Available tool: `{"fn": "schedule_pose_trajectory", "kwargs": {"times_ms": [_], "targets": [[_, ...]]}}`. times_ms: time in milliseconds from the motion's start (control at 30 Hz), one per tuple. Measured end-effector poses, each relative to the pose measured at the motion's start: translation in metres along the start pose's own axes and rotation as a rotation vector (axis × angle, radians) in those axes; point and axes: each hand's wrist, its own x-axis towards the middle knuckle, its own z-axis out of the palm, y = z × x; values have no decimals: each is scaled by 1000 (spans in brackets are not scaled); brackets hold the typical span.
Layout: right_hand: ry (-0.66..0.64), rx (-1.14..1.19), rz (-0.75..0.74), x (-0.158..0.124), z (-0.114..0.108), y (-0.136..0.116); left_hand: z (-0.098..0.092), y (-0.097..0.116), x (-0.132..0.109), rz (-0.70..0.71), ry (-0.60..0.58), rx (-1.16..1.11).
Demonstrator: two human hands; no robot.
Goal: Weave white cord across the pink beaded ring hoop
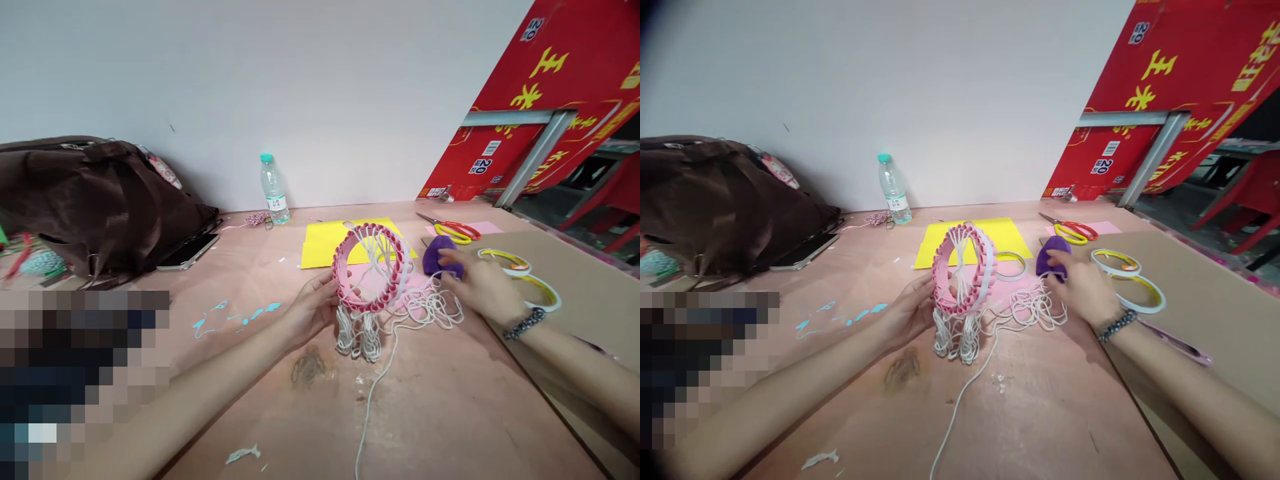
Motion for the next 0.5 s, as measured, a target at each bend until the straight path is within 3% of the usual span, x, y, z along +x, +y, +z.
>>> {"fn": "schedule_pose_trajectory", "kwargs": {"times_ms": [33, 167, 233, 300, 367, 500], "targets": [[-87, 105, 3, -7, 0, -11, 0, 0, 0, -11, -4, 10], [-754, 796, -22, -43, -1, -69, 0, 1, -2, -24, -22, 36], [-926, 957, -17, -51, -2, -82, -1, 0, -2, -17, -23, 36], [-867, 1001, 37, -45, -4, -74, -1, -1, -2, -15, -21, 36], [-672, 928, 112, -28, -6, -48, -2, -1, -1, -8, -11, 23], [-262, 338, 204, 6, -8, 6, -3, -2, 2, 44, 13, -41]]}}
